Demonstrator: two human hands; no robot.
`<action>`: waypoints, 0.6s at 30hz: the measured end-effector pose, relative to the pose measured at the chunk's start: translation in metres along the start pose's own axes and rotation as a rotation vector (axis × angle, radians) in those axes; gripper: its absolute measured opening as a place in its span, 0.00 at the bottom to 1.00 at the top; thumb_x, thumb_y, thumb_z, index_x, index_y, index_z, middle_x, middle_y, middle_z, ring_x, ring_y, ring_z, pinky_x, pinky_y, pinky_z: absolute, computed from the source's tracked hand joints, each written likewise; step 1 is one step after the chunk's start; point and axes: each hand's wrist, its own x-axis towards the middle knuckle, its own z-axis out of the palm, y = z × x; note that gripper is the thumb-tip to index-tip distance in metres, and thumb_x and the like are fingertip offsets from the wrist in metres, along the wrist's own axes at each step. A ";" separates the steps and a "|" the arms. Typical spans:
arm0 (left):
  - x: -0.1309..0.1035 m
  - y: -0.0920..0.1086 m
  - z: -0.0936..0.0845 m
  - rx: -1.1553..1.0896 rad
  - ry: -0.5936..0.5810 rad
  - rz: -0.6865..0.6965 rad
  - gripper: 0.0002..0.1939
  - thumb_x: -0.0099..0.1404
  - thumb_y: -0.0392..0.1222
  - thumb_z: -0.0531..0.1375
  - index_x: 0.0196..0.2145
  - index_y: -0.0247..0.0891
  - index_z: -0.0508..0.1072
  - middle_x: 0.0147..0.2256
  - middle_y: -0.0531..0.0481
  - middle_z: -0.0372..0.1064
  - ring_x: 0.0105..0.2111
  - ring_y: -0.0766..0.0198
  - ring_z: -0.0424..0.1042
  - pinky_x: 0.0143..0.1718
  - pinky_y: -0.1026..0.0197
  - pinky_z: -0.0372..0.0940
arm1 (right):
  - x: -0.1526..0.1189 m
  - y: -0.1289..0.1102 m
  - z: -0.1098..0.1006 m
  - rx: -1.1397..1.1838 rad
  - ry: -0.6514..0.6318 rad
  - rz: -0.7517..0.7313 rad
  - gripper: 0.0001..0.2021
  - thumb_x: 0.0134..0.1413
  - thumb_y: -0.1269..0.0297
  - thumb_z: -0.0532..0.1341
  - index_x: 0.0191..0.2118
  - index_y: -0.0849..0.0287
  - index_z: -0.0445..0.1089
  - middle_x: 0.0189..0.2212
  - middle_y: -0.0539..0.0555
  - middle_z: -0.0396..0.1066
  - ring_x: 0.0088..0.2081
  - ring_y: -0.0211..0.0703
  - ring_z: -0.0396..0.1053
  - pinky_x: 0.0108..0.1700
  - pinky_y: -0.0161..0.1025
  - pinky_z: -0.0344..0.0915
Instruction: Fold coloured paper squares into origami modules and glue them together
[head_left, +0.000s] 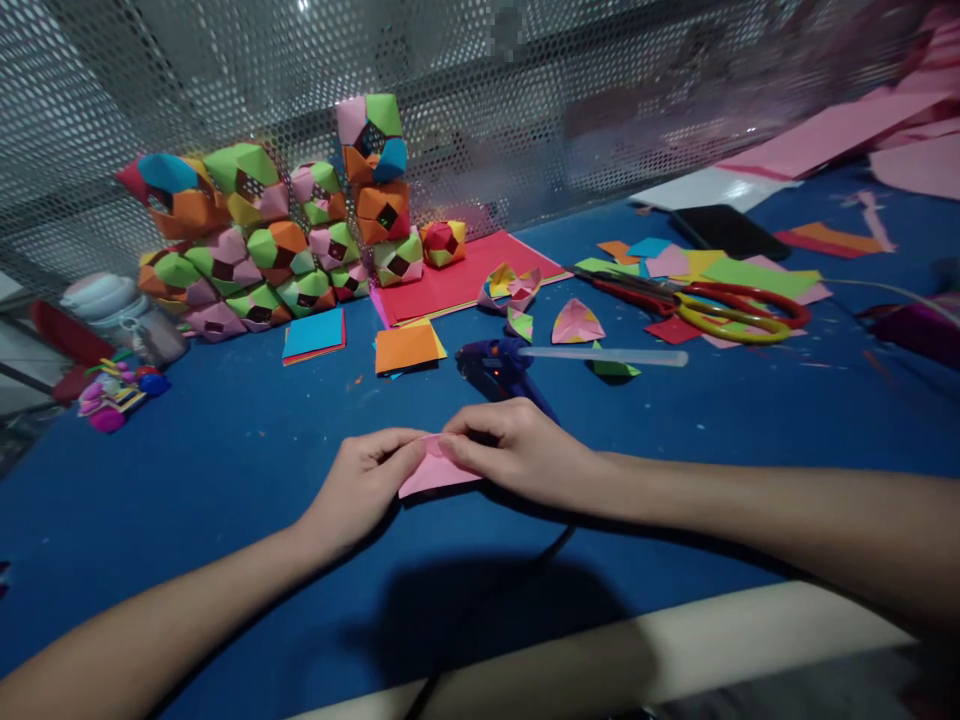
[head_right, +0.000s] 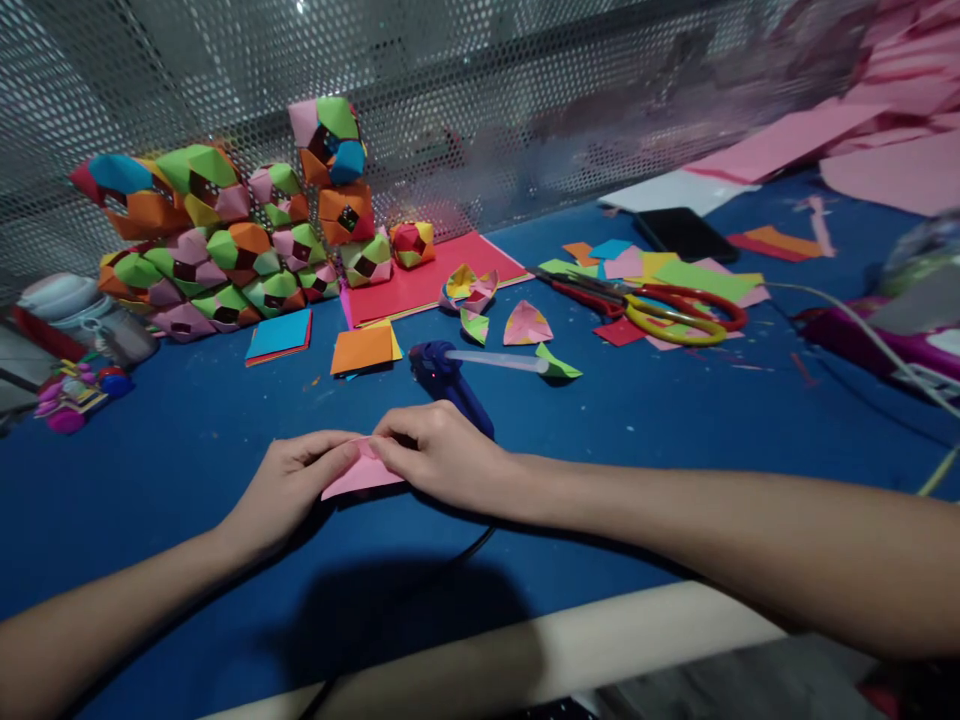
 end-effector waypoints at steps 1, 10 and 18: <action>0.000 0.000 0.000 0.001 -0.001 0.002 0.12 0.61 0.43 0.56 0.36 0.39 0.78 0.36 0.50 0.75 0.37 0.60 0.70 0.39 0.62 0.63 | 0.000 0.001 0.000 -0.006 -0.001 -0.009 0.09 0.55 0.70 0.56 0.30 0.63 0.73 0.22 0.50 0.71 0.23 0.32 0.64 0.26 0.30 0.58; 0.000 -0.004 0.001 -0.306 -0.114 -0.012 0.18 0.66 0.47 0.50 0.43 0.37 0.76 0.40 0.46 0.74 0.39 0.59 0.70 0.43 0.58 0.63 | 0.000 0.002 -0.006 -0.053 -0.005 -0.065 0.09 0.55 0.72 0.56 0.31 0.65 0.74 0.23 0.51 0.72 0.24 0.33 0.66 0.27 0.30 0.59; -0.001 0.001 0.000 0.067 -0.045 0.064 0.15 0.65 0.45 0.53 0.42 0.41 0.76 0.35 0.51 0.75 0.37 0.62 0.70 0.39 0.64 0.63 | -0.001 -0.001 -0.006 0.001 -0.033 -0.009 0.09 0.56 0.69 0.56 0.31 0.64 0.73 0.24 0.50 0.72 0.25 0.32 0.65 0.27 0.29 0.59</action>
